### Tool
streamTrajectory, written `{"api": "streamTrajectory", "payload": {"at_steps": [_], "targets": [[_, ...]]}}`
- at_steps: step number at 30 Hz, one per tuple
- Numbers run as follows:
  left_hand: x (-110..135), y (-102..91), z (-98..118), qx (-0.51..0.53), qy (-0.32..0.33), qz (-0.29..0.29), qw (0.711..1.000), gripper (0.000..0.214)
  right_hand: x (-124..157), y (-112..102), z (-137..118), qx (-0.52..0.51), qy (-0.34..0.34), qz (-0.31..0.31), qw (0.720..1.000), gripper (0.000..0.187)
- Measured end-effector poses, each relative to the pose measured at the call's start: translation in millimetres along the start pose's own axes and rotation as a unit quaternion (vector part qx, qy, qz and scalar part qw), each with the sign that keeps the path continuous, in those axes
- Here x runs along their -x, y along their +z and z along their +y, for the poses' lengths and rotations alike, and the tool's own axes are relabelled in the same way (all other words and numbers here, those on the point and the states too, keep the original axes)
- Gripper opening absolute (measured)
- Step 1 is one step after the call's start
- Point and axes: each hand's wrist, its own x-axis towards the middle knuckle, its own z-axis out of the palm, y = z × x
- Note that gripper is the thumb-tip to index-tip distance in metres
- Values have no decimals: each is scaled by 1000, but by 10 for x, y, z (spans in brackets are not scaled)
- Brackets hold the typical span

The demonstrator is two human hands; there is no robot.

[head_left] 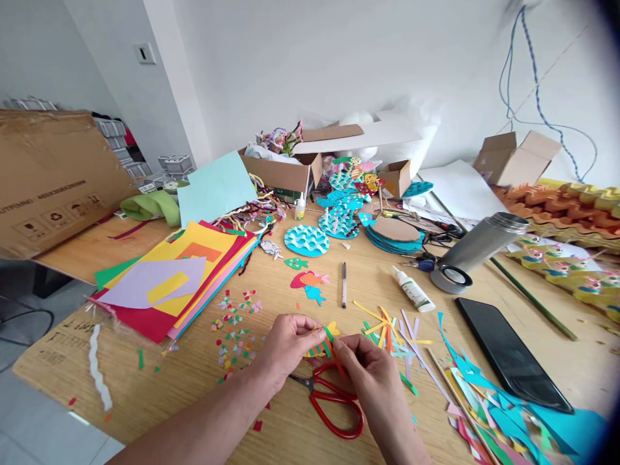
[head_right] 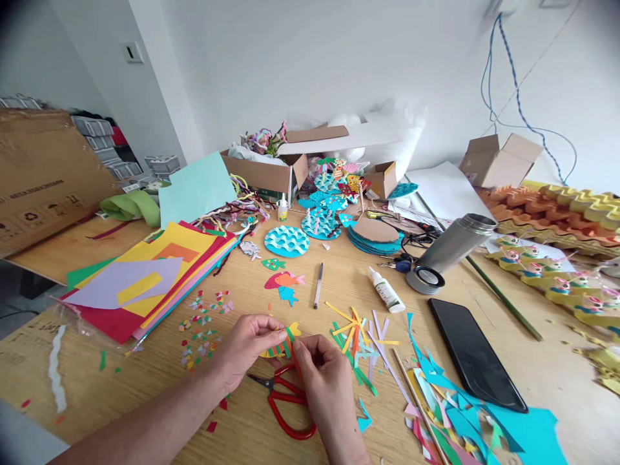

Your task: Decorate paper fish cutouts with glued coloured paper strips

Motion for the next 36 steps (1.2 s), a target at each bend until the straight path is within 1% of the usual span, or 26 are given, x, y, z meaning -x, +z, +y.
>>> {"api": "streamTrajectory", "payload": {"at_steps": [7,13,18,23,27,36], "targets": [[-2,2,18,-19,13,9,1000,28,-10,-3,10,5,-2,-3,1000,47],[-3,5,-1,-11,15,7,1000,27,-13,-7,22,17,-1,-5,1000,47],[-2,9,6,0,1,-5,1000,33,-15,-5,28,17,-7,0,1000,47],[7,15,21,1,2,2,1000,32,-11,6,18,17,-8,5,1000,47],[16,14,27,6,-2,-7,1000,32,-13,13,26,7,-11,16,1000,46],[5,2,5,-5,2,-8,1000,29,-24,-14,38,13,4,-16,1000,43]]}}
